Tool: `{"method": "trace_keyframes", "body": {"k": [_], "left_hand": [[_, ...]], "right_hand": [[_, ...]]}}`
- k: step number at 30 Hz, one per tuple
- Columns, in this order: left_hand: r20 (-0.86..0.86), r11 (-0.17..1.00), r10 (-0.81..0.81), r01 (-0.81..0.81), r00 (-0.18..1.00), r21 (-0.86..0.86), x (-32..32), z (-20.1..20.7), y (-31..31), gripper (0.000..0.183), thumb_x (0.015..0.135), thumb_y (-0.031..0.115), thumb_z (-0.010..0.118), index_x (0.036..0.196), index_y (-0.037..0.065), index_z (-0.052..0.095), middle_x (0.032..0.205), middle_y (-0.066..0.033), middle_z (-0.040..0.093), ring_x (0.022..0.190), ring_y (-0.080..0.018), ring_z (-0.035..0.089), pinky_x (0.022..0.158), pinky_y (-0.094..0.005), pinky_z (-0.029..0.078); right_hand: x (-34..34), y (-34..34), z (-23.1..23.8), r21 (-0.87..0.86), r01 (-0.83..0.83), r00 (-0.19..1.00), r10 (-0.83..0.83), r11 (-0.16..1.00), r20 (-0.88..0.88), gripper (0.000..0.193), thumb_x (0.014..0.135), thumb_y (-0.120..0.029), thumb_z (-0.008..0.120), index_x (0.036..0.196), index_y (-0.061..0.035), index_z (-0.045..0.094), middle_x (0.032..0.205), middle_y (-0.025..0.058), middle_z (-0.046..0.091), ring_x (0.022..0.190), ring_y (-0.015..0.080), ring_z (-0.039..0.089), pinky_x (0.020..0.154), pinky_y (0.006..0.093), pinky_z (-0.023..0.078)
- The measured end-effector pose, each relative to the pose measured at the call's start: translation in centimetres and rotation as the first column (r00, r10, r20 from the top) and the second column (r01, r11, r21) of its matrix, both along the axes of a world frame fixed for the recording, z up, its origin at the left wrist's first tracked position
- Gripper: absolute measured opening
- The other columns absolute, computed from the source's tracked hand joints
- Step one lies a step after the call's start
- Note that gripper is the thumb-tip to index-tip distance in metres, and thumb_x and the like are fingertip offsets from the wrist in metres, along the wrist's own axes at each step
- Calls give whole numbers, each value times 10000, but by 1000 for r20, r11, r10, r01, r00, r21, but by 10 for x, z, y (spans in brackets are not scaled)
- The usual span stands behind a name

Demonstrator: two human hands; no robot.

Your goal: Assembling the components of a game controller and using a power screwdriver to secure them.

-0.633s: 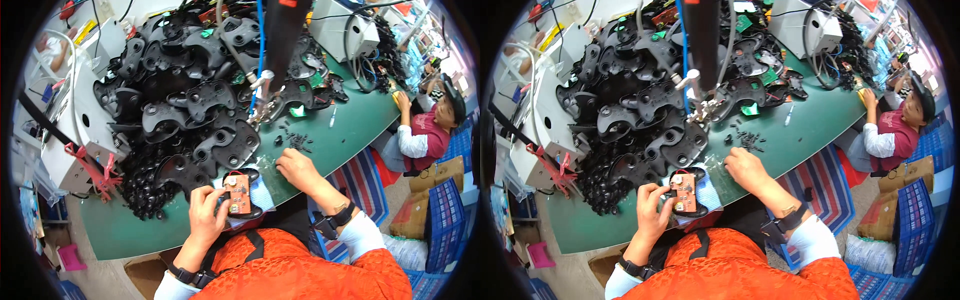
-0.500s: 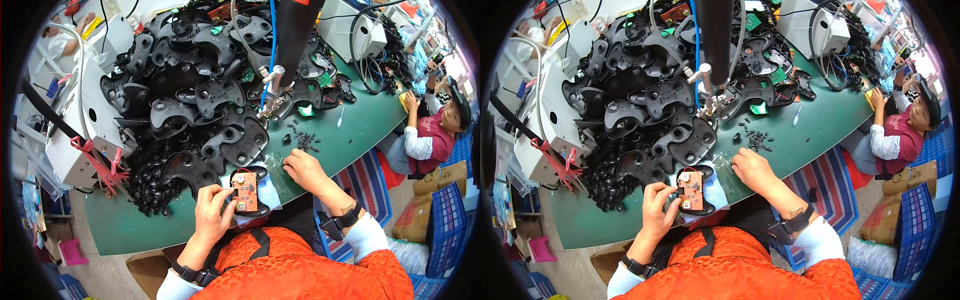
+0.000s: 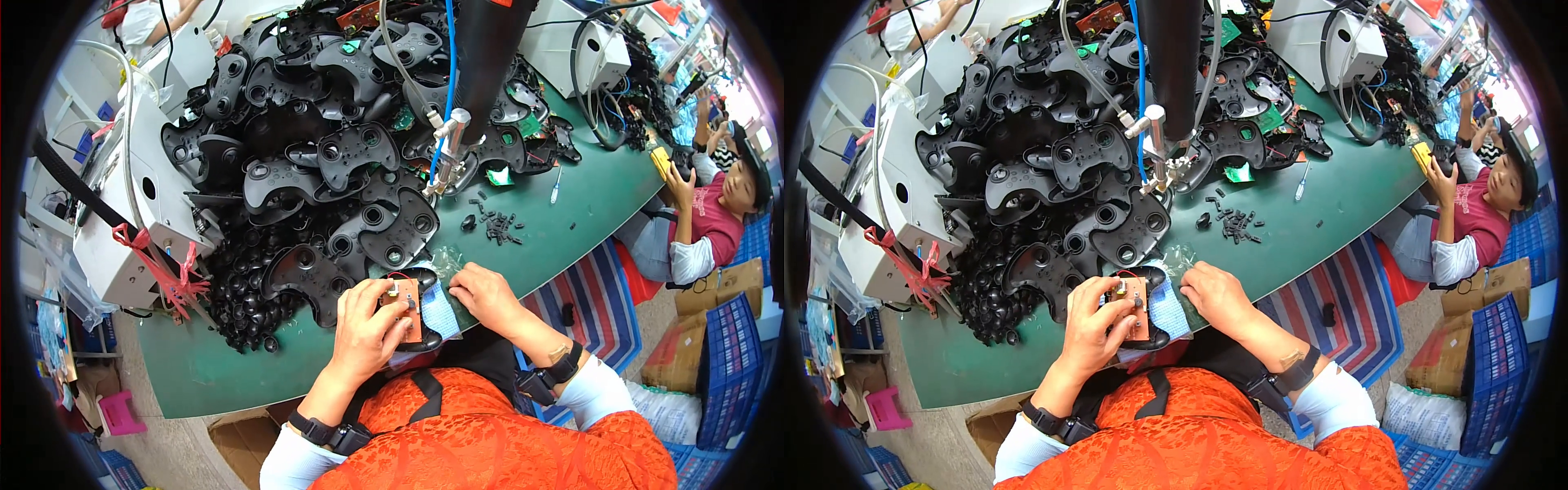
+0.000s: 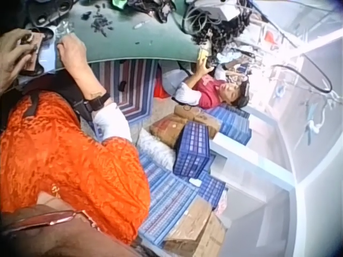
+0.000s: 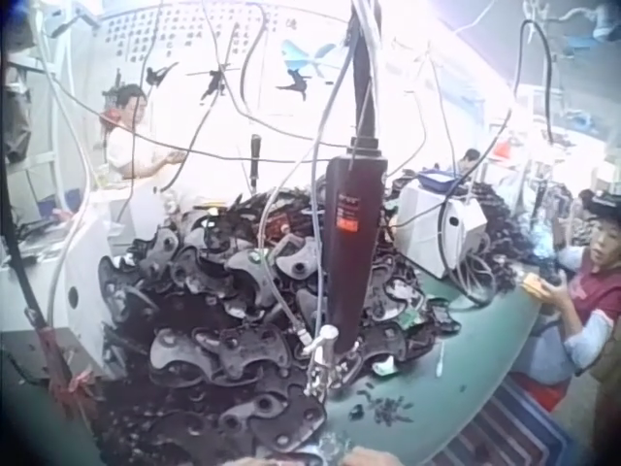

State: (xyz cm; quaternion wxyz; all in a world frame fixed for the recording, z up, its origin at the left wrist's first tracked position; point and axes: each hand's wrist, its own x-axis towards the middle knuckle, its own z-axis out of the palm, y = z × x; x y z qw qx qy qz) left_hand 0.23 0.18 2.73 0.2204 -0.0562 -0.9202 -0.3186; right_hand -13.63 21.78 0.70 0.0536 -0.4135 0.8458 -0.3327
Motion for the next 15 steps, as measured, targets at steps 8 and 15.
{"method": "trace_keyframes", "body": {"k": [8, 15], "left_hand": [[-9, 997, 65, -65, 998, 35, -14, 6, -5, 264, 789, 84, 750, 1044, 83, 682, 1194, -144, 597, 1155, -358, 551, 978, -465, 407], [31, 995, 73, -71, 997, -76, -31, 2, -11, 225, 827, 78, 717, 1051, 66, 697, 1218, -154, 582, 1164, -354, 537, 969, -449, 415]], "right_hand": [[-11, -3, 9, 71, 50, 972, -65, 996, 226, 129, 817, -103, 719, 852, -19, 628, 813, 136, 625, 775, 334, 647, 700, 437, 502], [-12, -4, 9, 104, 102, 951, -128, 989, 282, 133, 826, -117, 706, 867, -19, 627, 800, 149, 651, 754, 333, 659, 687, 438, 503]]}}
